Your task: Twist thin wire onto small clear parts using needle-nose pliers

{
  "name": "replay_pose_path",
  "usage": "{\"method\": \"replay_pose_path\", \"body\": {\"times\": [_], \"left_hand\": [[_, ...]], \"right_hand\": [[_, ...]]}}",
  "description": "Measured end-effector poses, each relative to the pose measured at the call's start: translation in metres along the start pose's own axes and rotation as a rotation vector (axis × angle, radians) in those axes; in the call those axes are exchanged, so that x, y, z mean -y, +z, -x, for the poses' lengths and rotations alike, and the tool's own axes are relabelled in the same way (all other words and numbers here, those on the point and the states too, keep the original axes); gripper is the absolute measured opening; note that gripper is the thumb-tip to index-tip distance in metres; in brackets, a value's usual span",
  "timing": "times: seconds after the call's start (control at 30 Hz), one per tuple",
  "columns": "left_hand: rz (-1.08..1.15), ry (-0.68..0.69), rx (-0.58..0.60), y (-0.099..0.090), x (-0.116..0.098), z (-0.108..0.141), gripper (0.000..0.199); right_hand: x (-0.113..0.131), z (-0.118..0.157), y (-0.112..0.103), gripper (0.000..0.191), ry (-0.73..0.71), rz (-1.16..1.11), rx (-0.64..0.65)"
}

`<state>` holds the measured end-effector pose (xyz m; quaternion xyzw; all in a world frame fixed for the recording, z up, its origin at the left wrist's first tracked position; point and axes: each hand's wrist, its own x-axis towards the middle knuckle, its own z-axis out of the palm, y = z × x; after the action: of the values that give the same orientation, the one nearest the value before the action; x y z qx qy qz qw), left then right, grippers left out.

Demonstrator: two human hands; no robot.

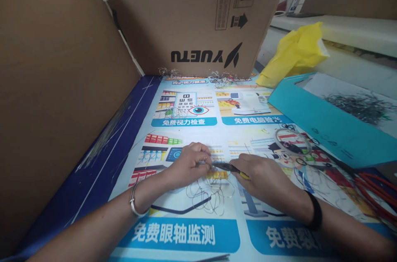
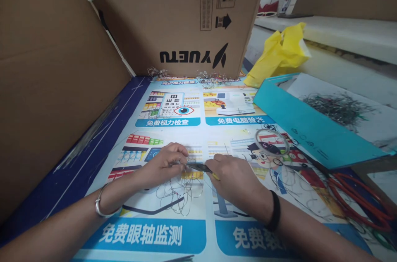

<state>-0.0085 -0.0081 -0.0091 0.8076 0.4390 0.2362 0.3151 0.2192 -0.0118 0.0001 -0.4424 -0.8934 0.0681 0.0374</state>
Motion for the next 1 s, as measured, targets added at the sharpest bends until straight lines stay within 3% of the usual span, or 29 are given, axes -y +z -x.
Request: {"method": "replay_pose_path", "body": {"times": [0.33, 0.6, 1.0], "left_hand": [[0.006, 0.033, 0.072, -0.005, -0.005, -0.002, 0.015], [0.019, 0.068, 0.112, -0.006, -0.005, -0.005, 0.014], [0.042, 0.061, 0.139, -0.007, -0.002, -0.004, 0.016]], "right_hand": [[-0.001, -0.003, -0.009, 0.011, -0.158, 0.104, -0.009], [0.0, -0.003, -0.017, 0.013, -0.291, 0.312, -0.109], [0.001, -0.004, -0.018, 0.015, -0.331, 0.371, -0.152]]}}
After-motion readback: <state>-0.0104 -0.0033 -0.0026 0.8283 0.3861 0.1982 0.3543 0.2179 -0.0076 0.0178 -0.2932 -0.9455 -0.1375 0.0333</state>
